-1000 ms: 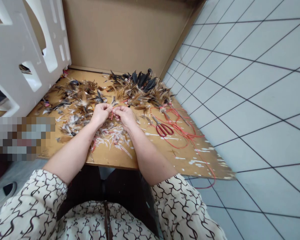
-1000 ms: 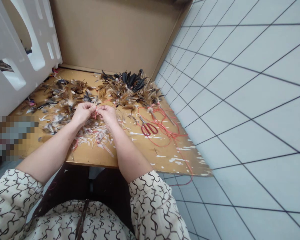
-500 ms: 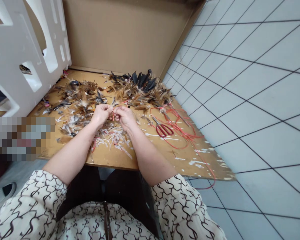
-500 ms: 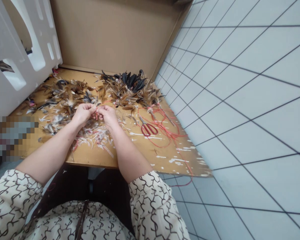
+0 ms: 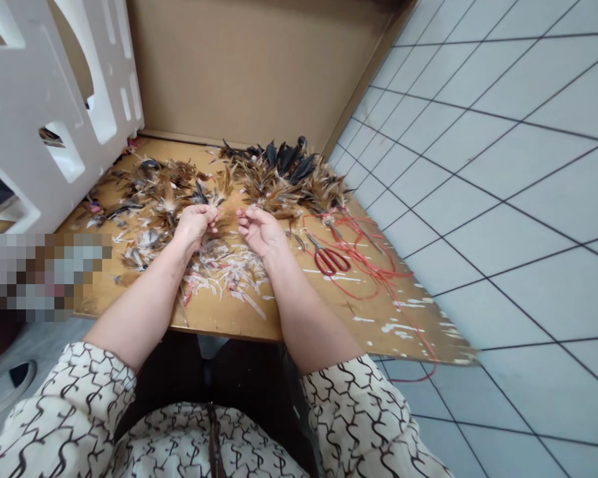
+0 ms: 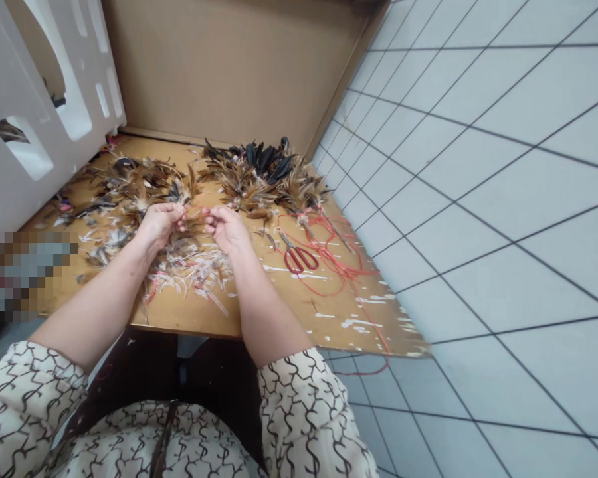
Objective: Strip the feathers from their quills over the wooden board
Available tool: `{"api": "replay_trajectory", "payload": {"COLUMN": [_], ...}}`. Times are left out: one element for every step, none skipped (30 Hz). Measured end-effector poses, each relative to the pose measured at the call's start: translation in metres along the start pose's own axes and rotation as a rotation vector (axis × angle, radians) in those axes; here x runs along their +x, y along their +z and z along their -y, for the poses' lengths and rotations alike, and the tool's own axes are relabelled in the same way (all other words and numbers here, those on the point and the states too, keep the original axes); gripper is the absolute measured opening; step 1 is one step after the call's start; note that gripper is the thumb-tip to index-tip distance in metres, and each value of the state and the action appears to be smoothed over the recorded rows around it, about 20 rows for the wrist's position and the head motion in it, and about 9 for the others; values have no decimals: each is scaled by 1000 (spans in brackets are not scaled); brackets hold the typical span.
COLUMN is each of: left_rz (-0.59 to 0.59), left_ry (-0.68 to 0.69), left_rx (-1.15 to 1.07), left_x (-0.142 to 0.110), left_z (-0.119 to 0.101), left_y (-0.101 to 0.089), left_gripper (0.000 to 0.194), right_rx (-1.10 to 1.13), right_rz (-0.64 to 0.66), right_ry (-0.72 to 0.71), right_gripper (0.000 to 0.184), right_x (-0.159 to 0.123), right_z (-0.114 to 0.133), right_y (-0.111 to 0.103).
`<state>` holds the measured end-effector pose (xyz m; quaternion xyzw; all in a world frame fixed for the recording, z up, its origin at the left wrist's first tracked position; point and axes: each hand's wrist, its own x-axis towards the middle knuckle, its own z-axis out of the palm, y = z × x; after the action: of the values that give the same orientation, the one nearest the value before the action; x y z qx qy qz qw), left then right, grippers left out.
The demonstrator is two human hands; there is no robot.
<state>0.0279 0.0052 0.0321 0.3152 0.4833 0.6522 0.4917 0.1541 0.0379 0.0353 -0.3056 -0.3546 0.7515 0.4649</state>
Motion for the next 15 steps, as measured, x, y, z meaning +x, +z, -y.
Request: {"api": "replay_trajectory", "payload": {"left_rz": [-5,-14,-26,-38,-49,-57,-61,-65,-71,-79,-92,-104,-114,-120,-123], "left_ry": [0,-1,-4,-7,-9,-9,-7,-2,6,17,27,36,41,45,46], "left_rx": [-4,-7,-8,-9,-11,-14,-20,-28,-38,-47,-56,-63,-68,-70,-72], "left_x": [1,2,3,4,4,5,5,6,7,7,8,8,8,9,9], "left_z": [-1,-1,-2,-3,-4,-5,-5,-6,-6,-7,-7,-7,-7,-8,-8], "left_y": [-1,-3,-4,-5,-6,-7,-8,-9,-10,-11,-12,-12,-13,-13,-14], "left_gripper": [23,23,23,22,22,21,20,20,19,19,18,18,18,18,18], "right_rx": [18,25,22,7,-17,-50,-92,-141,-196,-256,-326,-414,-527,-665,-826], "right_rz": [-12,-33,-59,-91,-124,-157,-191,-228,-269,-315,-364,-422,-485,-550,-612], "right_ry": [7,3,-7,-25,-49,-77,-111,-150,-194,-240,-280,-320,-358,-389,-415], "right_gripper": [11,11,11,11,12,13,14,14,15,15,15,15,15,16,17], "right_x": [0,1,2,3,4,5,7,9,10,12,13,13,13,13,11], "right_z": [3,7,10,13,15,17,18,20,21,23,24,27,29,32,35], "right_y": [-1,-3,-4,-6,-8,-10,-13,-15,-18,-21,-24,-27,-29,-31,-33]}}
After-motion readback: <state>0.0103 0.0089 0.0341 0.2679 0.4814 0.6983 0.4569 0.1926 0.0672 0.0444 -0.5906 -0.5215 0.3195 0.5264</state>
